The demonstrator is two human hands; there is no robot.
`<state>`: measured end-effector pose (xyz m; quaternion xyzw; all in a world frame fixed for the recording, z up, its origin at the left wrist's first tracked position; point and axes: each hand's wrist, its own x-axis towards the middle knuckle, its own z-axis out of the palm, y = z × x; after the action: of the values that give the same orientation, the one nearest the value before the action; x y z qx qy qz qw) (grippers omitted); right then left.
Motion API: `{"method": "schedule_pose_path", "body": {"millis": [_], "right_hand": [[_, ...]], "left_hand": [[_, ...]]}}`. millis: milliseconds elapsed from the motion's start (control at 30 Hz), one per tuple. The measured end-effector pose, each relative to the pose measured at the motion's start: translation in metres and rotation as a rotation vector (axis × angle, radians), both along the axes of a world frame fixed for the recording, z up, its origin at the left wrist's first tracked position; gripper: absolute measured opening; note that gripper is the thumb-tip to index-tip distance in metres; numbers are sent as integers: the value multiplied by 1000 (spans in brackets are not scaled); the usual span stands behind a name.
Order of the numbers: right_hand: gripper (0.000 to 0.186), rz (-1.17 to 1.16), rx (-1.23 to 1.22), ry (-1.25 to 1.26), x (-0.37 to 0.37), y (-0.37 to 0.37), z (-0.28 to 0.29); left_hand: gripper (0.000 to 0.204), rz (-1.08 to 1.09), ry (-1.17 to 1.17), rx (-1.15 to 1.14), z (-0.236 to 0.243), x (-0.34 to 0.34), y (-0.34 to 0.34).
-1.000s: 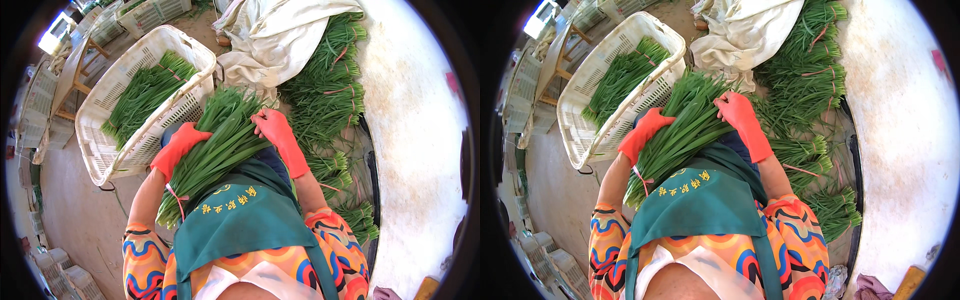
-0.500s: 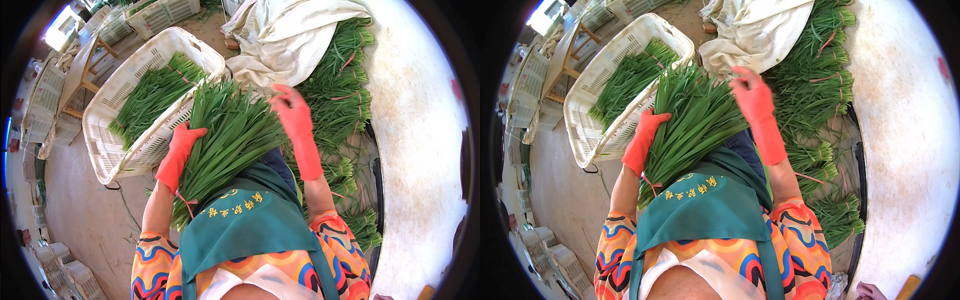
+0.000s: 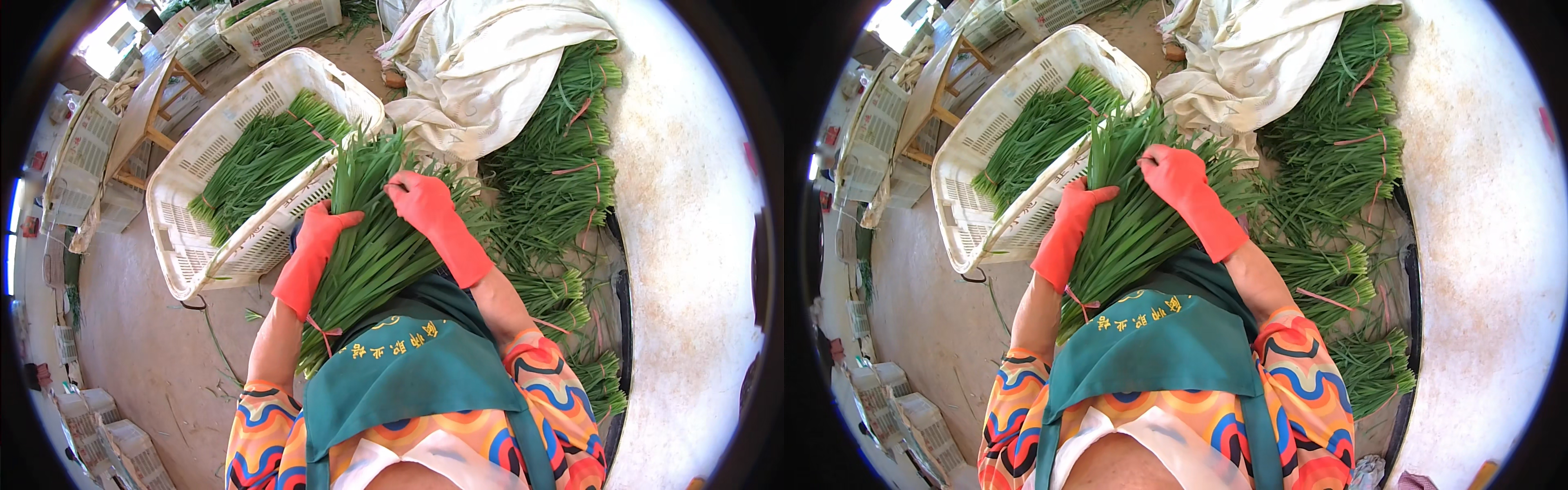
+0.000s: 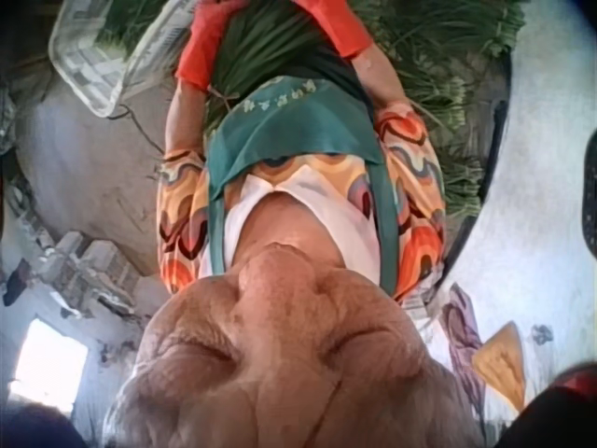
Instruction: The person gathers green onions, aligns them into bundles, and ties them with rubber bands. The person places the finished bundles into a white plastic basket.
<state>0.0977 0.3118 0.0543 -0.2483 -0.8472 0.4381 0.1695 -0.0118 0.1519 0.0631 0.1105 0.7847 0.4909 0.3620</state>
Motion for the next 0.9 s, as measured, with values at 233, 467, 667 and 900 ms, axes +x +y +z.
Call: {"method": "schedule_pose_path", "body": {"millis": [233, 467, 667, 900], "right_hand": [[18, -392, -642, 266, 20, 50, 1], [31, -85, -422, 189, 30, 23, 46], [31, 168, -266, -345, 9, -11, 23], [22, -35, 279, -39, 1, -8, -18]], "left_hand": [[32, 141, -327, 314, -18, -5, -3], [31, 186, -325, 323, -22, -6, -4], [30, 209, -294, 347, -21, -8, -6], [31, 216, -319, 314, -8, -6, -8]]}}
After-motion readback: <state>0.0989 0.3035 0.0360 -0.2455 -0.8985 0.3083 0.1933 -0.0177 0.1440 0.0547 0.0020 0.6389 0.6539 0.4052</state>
